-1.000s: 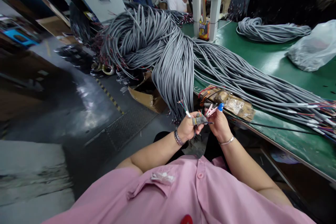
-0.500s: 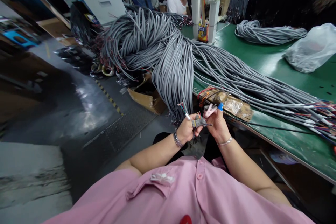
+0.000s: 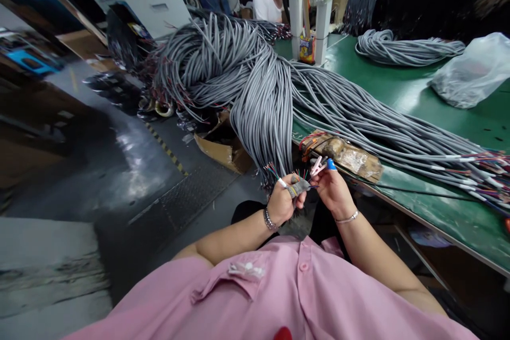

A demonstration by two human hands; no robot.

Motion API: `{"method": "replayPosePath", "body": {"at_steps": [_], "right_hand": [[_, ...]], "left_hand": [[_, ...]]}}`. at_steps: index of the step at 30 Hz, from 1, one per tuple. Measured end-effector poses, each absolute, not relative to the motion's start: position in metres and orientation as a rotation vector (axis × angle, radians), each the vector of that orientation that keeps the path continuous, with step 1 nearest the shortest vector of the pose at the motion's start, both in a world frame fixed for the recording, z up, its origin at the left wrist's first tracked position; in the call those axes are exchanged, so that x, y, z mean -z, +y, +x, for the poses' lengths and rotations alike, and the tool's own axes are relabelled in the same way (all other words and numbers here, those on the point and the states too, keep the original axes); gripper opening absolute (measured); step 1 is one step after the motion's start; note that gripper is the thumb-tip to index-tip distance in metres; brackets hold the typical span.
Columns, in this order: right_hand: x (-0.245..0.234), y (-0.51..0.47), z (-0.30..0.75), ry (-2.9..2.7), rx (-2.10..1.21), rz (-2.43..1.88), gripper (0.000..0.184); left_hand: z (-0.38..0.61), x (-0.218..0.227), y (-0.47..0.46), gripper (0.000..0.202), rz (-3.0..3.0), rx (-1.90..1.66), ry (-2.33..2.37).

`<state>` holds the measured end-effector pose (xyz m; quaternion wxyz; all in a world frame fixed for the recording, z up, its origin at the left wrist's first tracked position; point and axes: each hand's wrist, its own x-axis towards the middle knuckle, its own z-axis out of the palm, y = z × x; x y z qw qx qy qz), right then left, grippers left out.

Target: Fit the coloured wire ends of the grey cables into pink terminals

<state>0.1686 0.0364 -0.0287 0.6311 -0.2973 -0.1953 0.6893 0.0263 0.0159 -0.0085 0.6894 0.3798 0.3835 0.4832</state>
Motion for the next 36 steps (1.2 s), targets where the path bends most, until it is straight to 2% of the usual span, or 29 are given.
{"method": "replayPosePath", "body": {"at_steps": [9, 31, 36], "right_hand": [[0.036, 0.044, 0.163, -0.423, -1.617, -0.664, 0.039], [0.037, 0.051, 0.156, -0.250, -1.604, -0.636, 0.033], [0.039, 0.046, 0.157, -0.276, -1.646, -0.607, 0.043]], "left_hand": [[0.033, 0.007, 0.022, 0.033, 0.772, -1.041, 0.826], [0.034, 0.017, 0.027, 0.030, 0.716, -1.034, 0.875], [0.032, 0.014, 0.021, 0.031, 0.800, -1.013, 0.836]]}}
